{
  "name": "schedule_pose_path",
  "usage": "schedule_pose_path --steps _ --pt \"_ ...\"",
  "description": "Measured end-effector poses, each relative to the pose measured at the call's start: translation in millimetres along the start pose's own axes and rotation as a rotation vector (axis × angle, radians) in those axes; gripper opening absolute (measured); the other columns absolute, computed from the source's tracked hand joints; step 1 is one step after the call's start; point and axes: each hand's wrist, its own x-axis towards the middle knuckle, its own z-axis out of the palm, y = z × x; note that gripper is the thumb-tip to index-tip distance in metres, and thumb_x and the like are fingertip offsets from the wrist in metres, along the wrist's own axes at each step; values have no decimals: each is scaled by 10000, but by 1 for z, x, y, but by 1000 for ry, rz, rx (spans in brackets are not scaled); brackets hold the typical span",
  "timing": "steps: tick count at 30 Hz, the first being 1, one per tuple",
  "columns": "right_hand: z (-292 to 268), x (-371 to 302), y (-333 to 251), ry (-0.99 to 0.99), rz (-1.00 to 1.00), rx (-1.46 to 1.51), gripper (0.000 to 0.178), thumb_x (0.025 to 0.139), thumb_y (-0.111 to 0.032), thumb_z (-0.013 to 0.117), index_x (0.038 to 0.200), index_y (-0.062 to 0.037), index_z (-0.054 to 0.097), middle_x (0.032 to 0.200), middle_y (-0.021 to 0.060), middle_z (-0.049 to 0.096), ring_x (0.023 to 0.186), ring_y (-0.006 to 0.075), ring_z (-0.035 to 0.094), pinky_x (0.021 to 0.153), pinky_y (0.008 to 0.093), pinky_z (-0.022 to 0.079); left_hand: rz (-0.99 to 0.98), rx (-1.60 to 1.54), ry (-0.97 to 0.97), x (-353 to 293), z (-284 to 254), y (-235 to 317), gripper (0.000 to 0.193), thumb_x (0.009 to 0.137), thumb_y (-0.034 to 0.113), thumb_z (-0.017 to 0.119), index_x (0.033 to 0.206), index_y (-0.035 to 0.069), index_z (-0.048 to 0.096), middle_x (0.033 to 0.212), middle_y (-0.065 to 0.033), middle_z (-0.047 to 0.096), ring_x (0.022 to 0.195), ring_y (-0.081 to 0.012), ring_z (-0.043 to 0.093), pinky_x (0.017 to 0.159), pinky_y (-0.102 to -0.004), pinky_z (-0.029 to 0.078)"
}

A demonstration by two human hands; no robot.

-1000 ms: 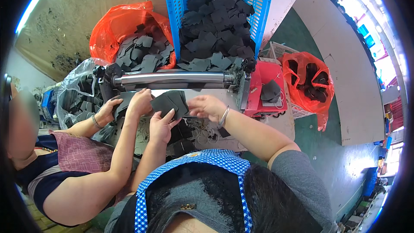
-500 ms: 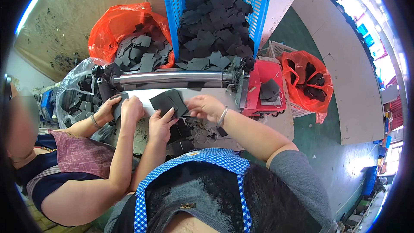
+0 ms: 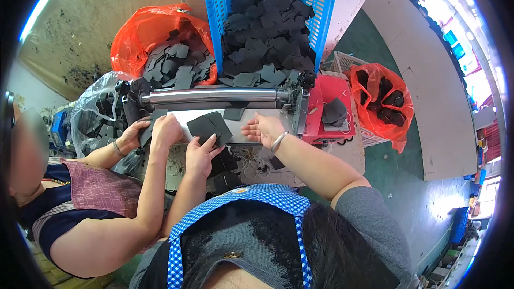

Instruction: Applying adhesive to shoe component pieces using a motorized roller machine.

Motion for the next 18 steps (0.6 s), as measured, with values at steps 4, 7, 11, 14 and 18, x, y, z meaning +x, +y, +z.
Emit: schedule_pose_path --steps 4,7,11,14,18 --pt "12 -20 7 -37 -81 -138 329 895 -321 525 922 6 551 884 117 612 693 150 611 557 218 491 18 23 8 0 -1 -1 216 848 38 573 1042 -11 490 962 -107 605 815 -189 624 711 -332 546" --pt "21 -30 9 -202 -204 -337 289 855 -277 597 931 0 567 827 71 605 657 107 584 536 187 457 -14 69 -49 -1 -1 0 204 859 46 559 1048 5 493 971 -91 608 802 -172 626 704 -330 542" --pt "24 -30 9 -325 -196 -352 208 799 -189 672 898 -27 587 747 3 573 604 54 529 503 171 422 -40 -19 -177 -4 1 1 190 860 57 562 1039 21 509 980 -79 611 836 -154 616 724 -316 528" --pt "24 -27 12 -374 -118 -278 190 787 -165 687 884 -41 581 721 -17 554 584 43 513 489 165 415 -69 -40 -220 -6 2 2 194 850 73 585 1028 22 525 988 -74 612 863 -148 605 750 -304 518" --pt "25 -28 18 -286 -172 -296 196 787 -148 685 892 -39 561 715 -19 543 568 39 508 468 154 405 -72 19 -210 -6 1 1 189 848 67 586 1027 22 546 975 -63 617 855 -143 605 743 -292 518"
